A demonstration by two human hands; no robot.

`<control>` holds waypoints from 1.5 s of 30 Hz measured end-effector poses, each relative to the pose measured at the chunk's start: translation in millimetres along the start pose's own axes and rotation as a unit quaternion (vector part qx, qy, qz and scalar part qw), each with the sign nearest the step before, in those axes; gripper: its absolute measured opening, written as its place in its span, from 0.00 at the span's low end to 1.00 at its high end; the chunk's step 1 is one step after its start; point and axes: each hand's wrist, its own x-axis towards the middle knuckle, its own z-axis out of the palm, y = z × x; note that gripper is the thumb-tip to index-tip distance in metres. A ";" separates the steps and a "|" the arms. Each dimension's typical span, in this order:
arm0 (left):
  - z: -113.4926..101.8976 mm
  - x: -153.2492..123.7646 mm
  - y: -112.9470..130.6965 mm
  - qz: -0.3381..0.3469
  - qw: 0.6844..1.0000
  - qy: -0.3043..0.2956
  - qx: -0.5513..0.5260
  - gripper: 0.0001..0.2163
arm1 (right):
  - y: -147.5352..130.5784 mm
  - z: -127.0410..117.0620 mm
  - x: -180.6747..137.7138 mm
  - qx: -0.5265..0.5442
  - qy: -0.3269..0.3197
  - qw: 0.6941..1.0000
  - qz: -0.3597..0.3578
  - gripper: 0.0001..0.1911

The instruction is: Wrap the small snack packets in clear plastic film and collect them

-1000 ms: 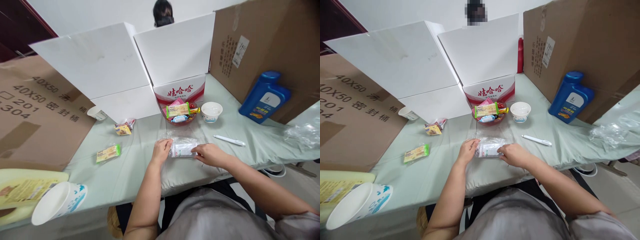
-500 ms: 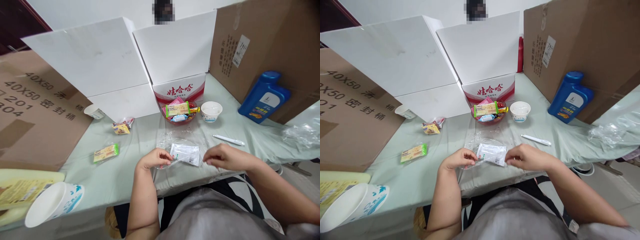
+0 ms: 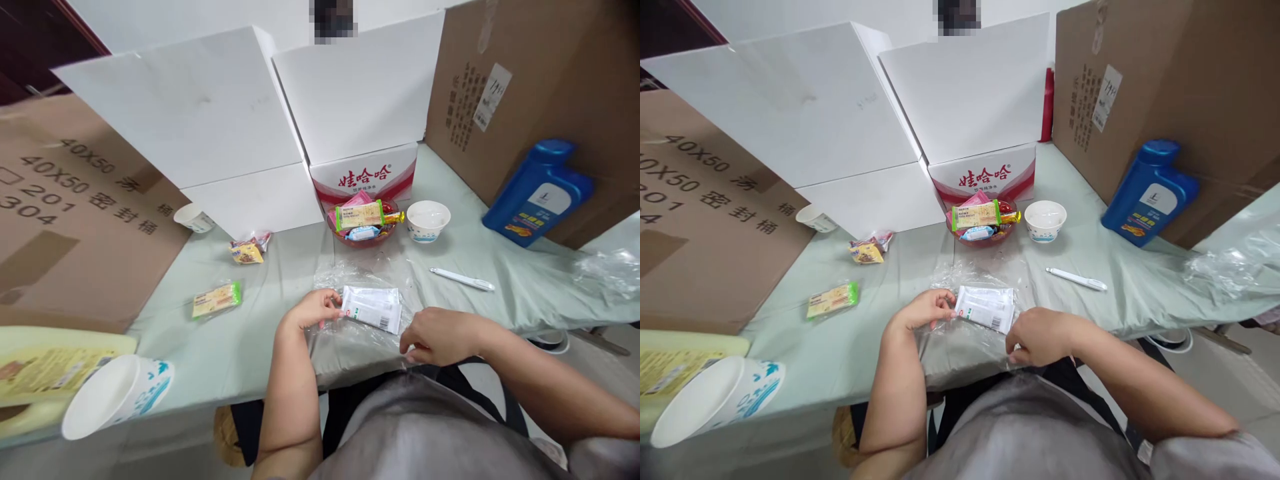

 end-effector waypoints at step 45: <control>6.7 22.1 -3.6 0.152 0.967 0.150 0.142 0.26 | 122.1 -194.0 155.4 -0.070 0.385 0.879 0.271 0.21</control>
